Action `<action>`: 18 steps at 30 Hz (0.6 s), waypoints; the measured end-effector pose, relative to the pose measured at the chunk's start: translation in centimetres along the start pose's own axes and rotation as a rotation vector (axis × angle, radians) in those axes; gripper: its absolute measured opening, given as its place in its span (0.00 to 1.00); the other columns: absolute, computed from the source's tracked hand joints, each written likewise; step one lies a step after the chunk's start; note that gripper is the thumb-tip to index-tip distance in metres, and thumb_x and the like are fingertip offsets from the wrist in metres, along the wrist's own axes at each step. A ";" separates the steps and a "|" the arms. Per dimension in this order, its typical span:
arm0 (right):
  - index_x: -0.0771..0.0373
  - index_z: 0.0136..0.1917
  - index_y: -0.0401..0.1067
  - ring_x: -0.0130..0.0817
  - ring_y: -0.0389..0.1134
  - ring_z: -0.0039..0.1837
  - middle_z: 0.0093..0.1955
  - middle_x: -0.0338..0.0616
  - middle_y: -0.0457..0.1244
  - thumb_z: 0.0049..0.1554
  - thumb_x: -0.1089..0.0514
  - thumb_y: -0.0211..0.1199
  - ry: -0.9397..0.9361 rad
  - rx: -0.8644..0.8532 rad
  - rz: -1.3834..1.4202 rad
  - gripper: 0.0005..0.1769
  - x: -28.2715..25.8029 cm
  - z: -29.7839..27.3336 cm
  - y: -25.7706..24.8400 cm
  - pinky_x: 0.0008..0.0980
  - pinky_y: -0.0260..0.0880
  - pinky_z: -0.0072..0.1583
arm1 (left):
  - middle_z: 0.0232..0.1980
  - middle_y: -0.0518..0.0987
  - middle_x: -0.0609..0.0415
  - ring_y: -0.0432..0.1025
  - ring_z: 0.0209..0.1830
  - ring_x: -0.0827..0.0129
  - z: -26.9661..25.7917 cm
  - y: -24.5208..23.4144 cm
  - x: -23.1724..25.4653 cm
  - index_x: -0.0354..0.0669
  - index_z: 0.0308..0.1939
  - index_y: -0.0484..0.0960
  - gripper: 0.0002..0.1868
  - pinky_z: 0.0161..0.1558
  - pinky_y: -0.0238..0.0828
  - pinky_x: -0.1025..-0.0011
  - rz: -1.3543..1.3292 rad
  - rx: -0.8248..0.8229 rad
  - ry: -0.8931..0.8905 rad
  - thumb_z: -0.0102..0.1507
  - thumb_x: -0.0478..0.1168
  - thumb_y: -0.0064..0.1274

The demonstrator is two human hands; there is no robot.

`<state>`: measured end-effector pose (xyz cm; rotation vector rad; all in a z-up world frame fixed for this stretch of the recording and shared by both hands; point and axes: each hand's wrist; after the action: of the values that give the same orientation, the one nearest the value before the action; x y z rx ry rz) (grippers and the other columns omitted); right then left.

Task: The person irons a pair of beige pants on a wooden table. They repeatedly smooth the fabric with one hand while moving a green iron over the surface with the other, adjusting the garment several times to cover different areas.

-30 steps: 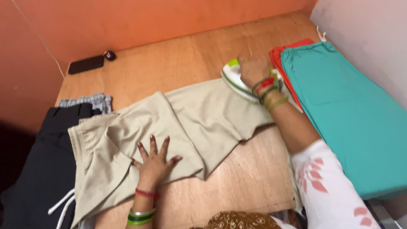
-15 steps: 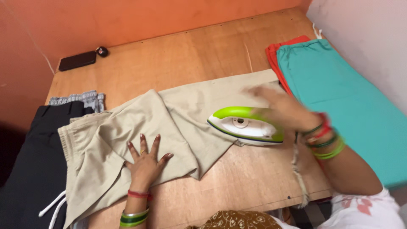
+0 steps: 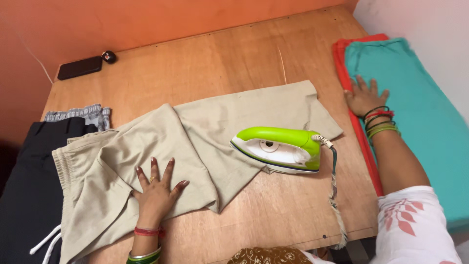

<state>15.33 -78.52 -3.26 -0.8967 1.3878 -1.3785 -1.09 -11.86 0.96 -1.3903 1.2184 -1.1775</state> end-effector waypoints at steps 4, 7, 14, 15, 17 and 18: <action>0.58 0.83 0.51 0.69 0.35 0.82 0.85 0.57 0.39 0.61 0.36 0.49 -0.090 0.290 -0.066 0.44 -4.6 -1.5 -0.7 0.75 0.33 0.73 | 0.84 0.41 0.52 0.29 0.81 0.35 -0.1 0.1 0.1 0.78 0.78 0.50 0.46 0.60 0.44 0.18 0.016 0.007 -0.011 0.58 0.77 0.39; 0.51 0.85 0.57 0.54 0.49 0.81 0.84 0.52 0.49 0.67 0.33 0.39 -0.266 -0.134 -0.144 0.39 -11.6 -4.0 -1.0 0.66 0.47 0.75 | 0.84 0.42 0.51 0.30 0.81 0.34 -0.1 0.3 0.3 0.77 0.78 0.51 0.46 0.60 0.45 0.18 0.013 0.035 -0.010 0.58 0.77 0.39; 0.56 0.82 0.47 0.56 0.37 0.84 0.86 0.48 0.37 0.63 0.27 0.38 -0.285 -0.047 -0.052 0.45 -15.7 0.3 1.4 0.63 0.36 0.76 | 0.83 0.45 0.51 0.34 0.81 0.33 0.0 0.8 0.4 0.76 0.77 0.54 0.45 0.61 0.44 0.19 0.040 0.075 -0.038 0.58 0.77 0.40; 0.56 0.82 0.48 0.54 0.38 0.84 0.87 0.47 0.37 0.63 0.28 0.38 -0.294 -0.021 -0.041 0.45 -15.2 1.7 1.9 0.63 0.36 0.77 | 0.83 0.46 0.51 0.34 0.81 0.34 0.1 0.9 0.5 0.75 0.77 0.54 0.44 0.61 0.44 0.19 0.045 0.090 -0.024 0.58 0.77 0.40; 0.56 0.82 0.47 0.52 0.38 0.84 0.87 0.46 0.38 0.63 0.29 0.38 -0.344 -0.031 -0.011 0.44 -14.4 4.5 2.8 0.62 0.36 0.77 | 0.83 0.46 0.51 0.35 0.80 0.35 0.1 1.0 0.9 0.73 0.77 0.54 0.44 0.62 0.43 0.19 0.050 0.126 -0.003 0.59 0.77 0.39; 0.56 0.82 0.47 0.52 0.38 0.85 0.87 0.45 0.38 0.63 0.29 0.38 -0.367 -0.030 0.006 0.44 -14.1 5.9 3.1 0.62 0.36 0.77 | 0.83 0.46 0.51 0.35 0.80 0.34 0.3 1.0 1.2 0.73 0.77 0.54 0.44 0.62 0.43 0.19 0.049 0.114 -0.005 0.59 0.76 0.40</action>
<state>25.23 -66.52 -4.05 -1.1021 1.1305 -1.1224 -0.90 -13.12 -0.01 -1.2715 1.1576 -1.1901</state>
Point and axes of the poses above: each hand's wrist, its own z-axis towards the middle knuckle, its own y-axis out of the palm, x = y × z
